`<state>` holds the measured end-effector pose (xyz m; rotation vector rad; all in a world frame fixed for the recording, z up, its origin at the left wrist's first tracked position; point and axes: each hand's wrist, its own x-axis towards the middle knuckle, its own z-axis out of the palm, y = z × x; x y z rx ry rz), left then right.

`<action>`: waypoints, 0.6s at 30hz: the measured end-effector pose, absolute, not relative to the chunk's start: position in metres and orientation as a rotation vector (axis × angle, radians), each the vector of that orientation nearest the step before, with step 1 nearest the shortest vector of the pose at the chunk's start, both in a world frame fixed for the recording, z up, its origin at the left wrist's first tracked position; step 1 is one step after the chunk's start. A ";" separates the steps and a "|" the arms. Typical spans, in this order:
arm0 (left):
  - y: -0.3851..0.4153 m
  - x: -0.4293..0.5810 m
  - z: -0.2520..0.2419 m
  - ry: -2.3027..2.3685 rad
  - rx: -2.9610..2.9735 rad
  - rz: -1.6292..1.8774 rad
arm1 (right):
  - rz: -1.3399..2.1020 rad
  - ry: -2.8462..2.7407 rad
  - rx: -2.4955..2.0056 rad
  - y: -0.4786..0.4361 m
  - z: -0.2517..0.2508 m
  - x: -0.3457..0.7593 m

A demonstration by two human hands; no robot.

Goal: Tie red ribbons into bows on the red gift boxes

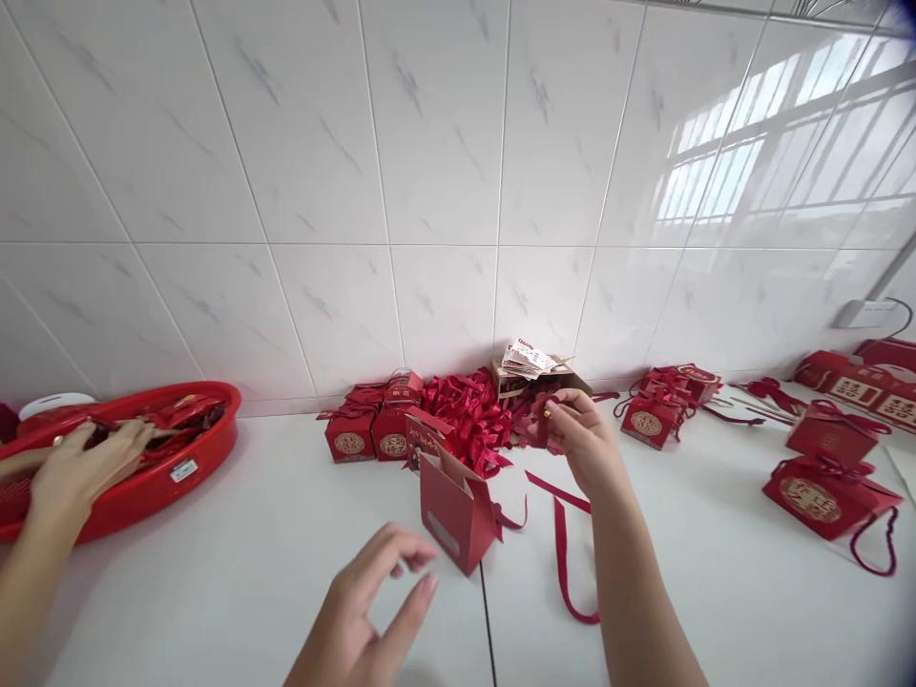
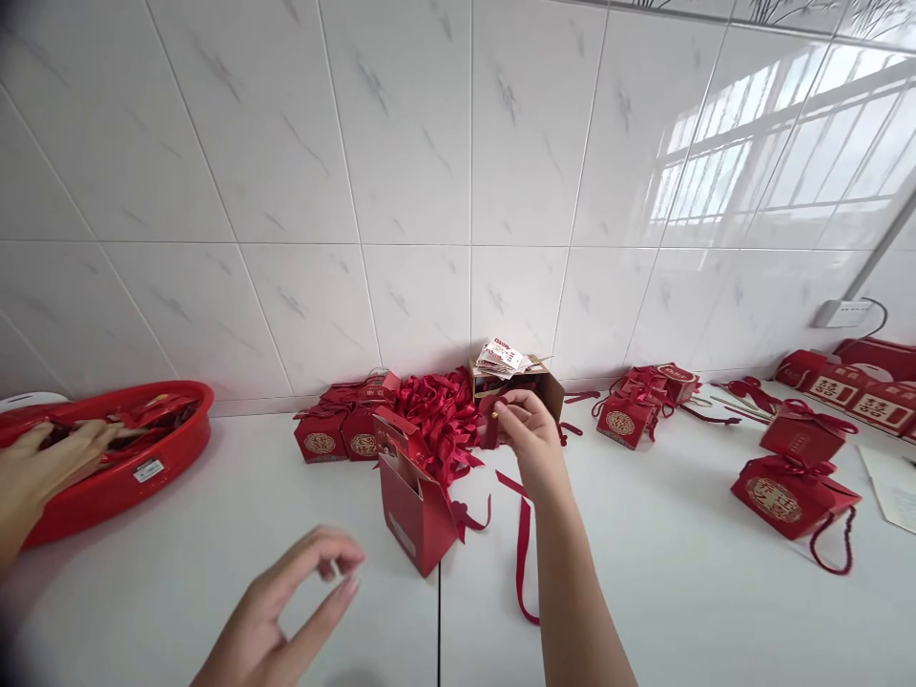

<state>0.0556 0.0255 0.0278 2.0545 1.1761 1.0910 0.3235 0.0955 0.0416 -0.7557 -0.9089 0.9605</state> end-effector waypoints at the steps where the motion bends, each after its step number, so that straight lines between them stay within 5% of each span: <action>1: 0.030 0.061 0.042 1.113 2.110 1.090 | 0.968 -0.969 -0.731 0.085 0.045 0.312; 6: 0.034 0.090 0.075 0.846 2.083 1.283 | 0.800 -1.255 -0.718 0.033 0.053 0.269; 18: 0.032 0.100 0.064 0.566 2.079 1.497 | 0.502 -1.545 -0.691 0.010 0.054 0.257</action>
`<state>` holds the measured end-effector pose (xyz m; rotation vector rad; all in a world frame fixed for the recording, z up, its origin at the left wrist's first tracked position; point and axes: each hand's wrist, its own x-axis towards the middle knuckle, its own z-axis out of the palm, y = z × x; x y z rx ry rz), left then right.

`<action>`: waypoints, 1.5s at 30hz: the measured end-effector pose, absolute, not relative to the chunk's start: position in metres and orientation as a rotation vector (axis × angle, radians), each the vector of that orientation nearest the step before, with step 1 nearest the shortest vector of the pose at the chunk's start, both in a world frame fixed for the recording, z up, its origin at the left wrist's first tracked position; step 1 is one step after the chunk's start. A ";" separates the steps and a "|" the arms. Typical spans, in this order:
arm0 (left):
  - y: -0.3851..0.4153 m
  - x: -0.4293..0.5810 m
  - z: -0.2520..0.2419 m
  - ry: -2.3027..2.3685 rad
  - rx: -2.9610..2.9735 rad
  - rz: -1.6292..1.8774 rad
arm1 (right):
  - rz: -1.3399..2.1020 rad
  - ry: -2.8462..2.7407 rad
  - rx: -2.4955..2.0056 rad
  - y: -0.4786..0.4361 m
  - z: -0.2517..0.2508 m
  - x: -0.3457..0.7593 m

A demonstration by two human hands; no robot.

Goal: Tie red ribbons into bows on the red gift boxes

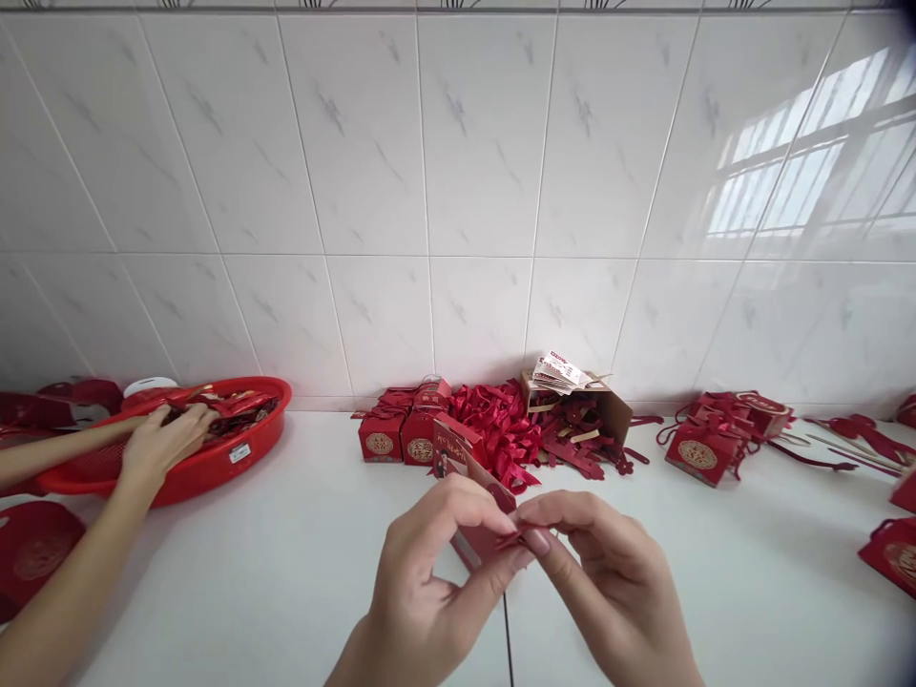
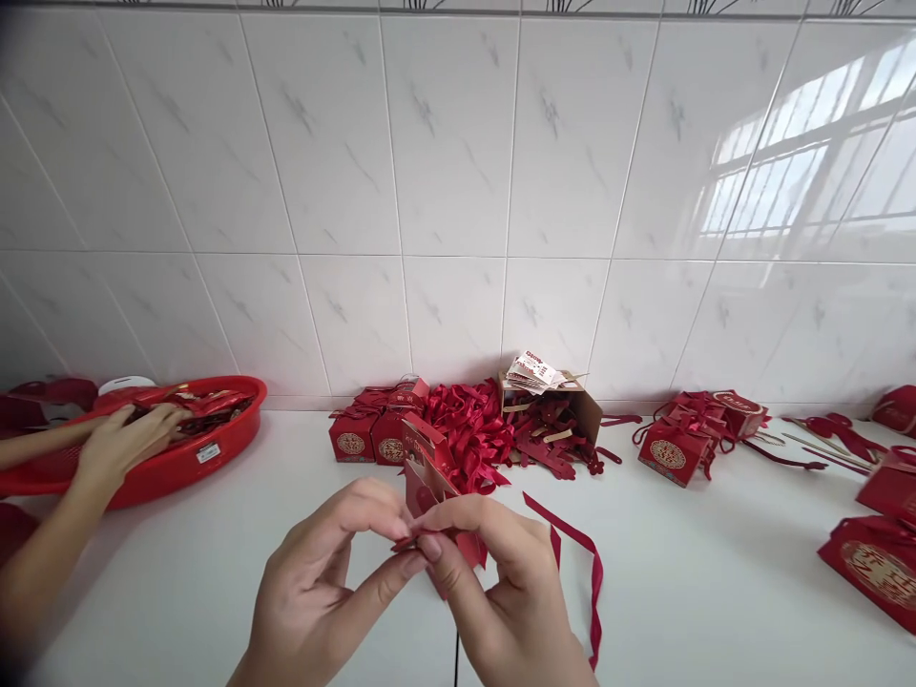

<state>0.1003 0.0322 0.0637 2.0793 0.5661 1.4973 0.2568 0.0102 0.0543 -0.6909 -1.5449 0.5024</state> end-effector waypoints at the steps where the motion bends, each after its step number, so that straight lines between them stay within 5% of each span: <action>1: 0.033 0.100 0.064 0.557 2.076 1.521 | 0.481 -1.578 -0.703 0.009 0.054 0.259; 13: -0.006 0.087 0.078 0.323 2.048 1.549 | 0.586 -1.760 -0.329 -0.022 0.067 0.266; 17: -0.016 0.082 0.081 0.215 2.050 1.316 | 0.590 -1.832 -0.232 -0.035 0.060 0.273; 27: -0.006 0.076 0.080 0.193 2.120 1.308 | 0.519 -1.617 -0.421 -0.040 0.059 0.264; 45: 0.006 0.080 0.076 0.181 2.106 1.179 | 1.253 -1.661 -0.205 -0.006 0.055 0.263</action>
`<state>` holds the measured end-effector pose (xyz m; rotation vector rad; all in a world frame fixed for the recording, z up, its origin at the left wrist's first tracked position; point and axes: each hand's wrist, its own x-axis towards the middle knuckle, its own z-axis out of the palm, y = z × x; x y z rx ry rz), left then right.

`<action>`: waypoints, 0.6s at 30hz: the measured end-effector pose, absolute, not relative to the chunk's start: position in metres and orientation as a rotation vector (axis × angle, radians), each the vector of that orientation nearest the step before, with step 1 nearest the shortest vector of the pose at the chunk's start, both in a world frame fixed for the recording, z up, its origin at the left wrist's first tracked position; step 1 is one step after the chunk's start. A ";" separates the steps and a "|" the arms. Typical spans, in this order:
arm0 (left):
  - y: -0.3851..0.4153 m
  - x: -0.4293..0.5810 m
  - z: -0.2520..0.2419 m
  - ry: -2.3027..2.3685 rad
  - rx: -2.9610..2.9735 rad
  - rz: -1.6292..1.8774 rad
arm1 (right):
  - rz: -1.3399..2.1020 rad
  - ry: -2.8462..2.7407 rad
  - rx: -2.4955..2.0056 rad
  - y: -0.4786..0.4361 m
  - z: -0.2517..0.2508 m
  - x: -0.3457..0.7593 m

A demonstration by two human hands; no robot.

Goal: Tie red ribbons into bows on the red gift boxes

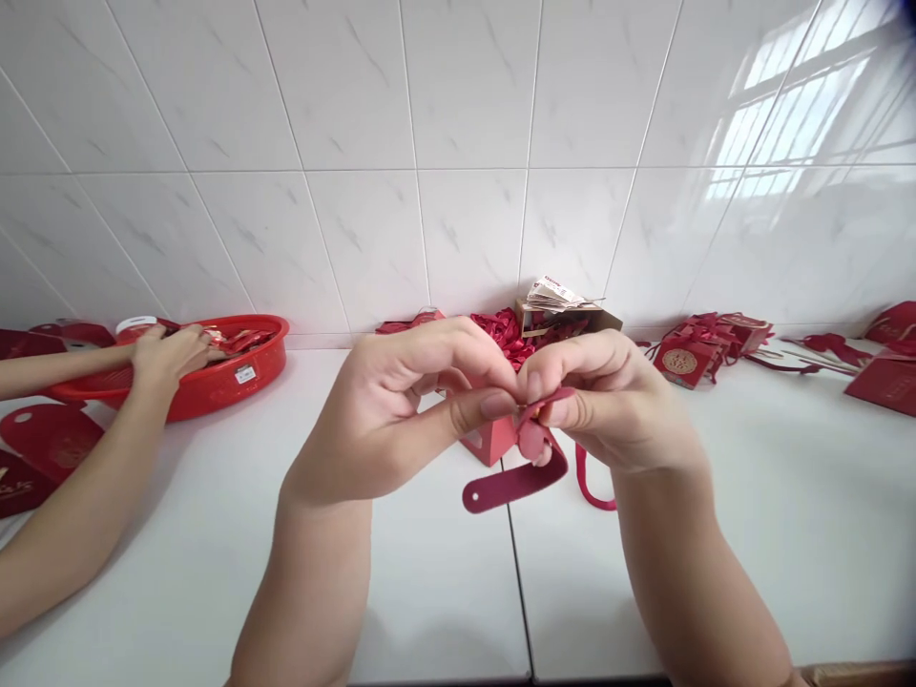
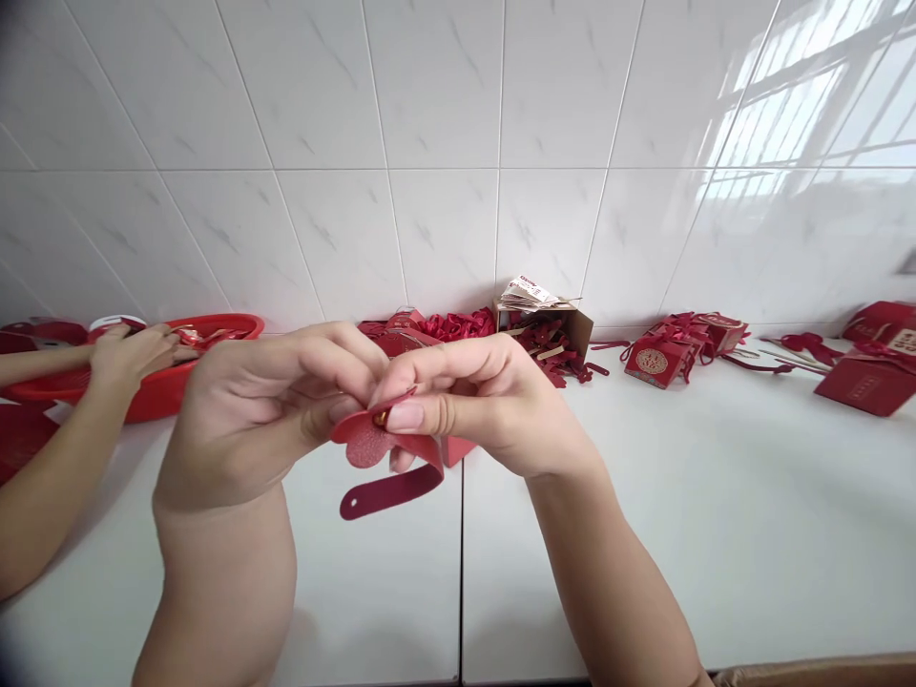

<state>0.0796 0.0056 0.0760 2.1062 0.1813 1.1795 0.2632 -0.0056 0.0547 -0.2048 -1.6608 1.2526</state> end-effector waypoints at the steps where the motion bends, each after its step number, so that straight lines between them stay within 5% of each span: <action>1: 0.007 0.081 0.075 0.183 2.067 1.153 | 1.315 -1.653 -0.198 -0.004 0.054 0.263; 8: 0.024 0.090 0.071 0.189 1.909 1.017 | 1.507 -1.602 -0.106 0.010 0.050 0.269; 13: 0.080 0.071 0.056 0.884 2.094 1.196 | 1.295 -1.528 -0.148 0.017 0.051 0.285; 18: 0.142 0.060 0.016 1.120 2.061 0.884 | 1.151 -1.501 -0.266 0.022 0.050 0.297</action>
